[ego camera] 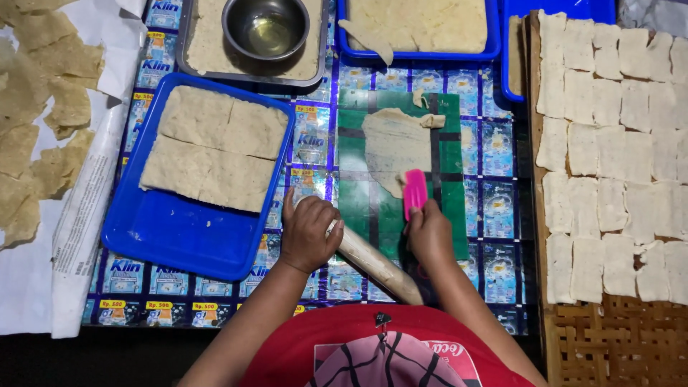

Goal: Rolling out dough into thin squares and arranging them on a tray.

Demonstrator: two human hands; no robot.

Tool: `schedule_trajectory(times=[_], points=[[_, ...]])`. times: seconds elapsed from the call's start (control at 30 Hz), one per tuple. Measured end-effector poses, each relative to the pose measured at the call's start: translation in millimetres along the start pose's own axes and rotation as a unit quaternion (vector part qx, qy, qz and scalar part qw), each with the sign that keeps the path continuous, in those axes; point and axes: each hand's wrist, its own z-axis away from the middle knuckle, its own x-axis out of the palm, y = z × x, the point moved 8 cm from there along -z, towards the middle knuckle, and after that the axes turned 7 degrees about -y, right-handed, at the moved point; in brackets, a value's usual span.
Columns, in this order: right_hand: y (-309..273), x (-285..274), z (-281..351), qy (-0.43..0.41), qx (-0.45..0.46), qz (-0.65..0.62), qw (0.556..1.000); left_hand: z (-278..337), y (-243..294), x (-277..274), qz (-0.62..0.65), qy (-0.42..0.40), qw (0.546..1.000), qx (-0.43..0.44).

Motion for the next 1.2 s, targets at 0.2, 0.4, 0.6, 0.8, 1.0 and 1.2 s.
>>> schedule_trajectory(times=[0.2,0.4,0.6,0.8,1.0,1.2], points=[[-7,-10,21,0.004,0.049,-0.03,0.998,1,-2,3,0.003,-0.005,1.0,-0.001],[-34,27,13,-0.045,0.011,-0.036,0.998,1,-1,1,0.005,-0.007,1.0,0.006],[16,37,-6,-0.02,0.045,0.013,0.999,2,-4,2,0.018,-0.007,1.0,0.007],[-75,43,17,-0.099,-0.043,0.096,0.989,-1,-2,-3,0.028,-0.015,0.999,0.003],[-52,16,19,-0.072,-0.008,0.126,0.989,1,-4,0,0.021,-0.01,1.0,0.006],[-37,32,-8,-0.079,0.021,0.1,0.992,1,-4,-2,0.019,0.001,1.0,0.012]])
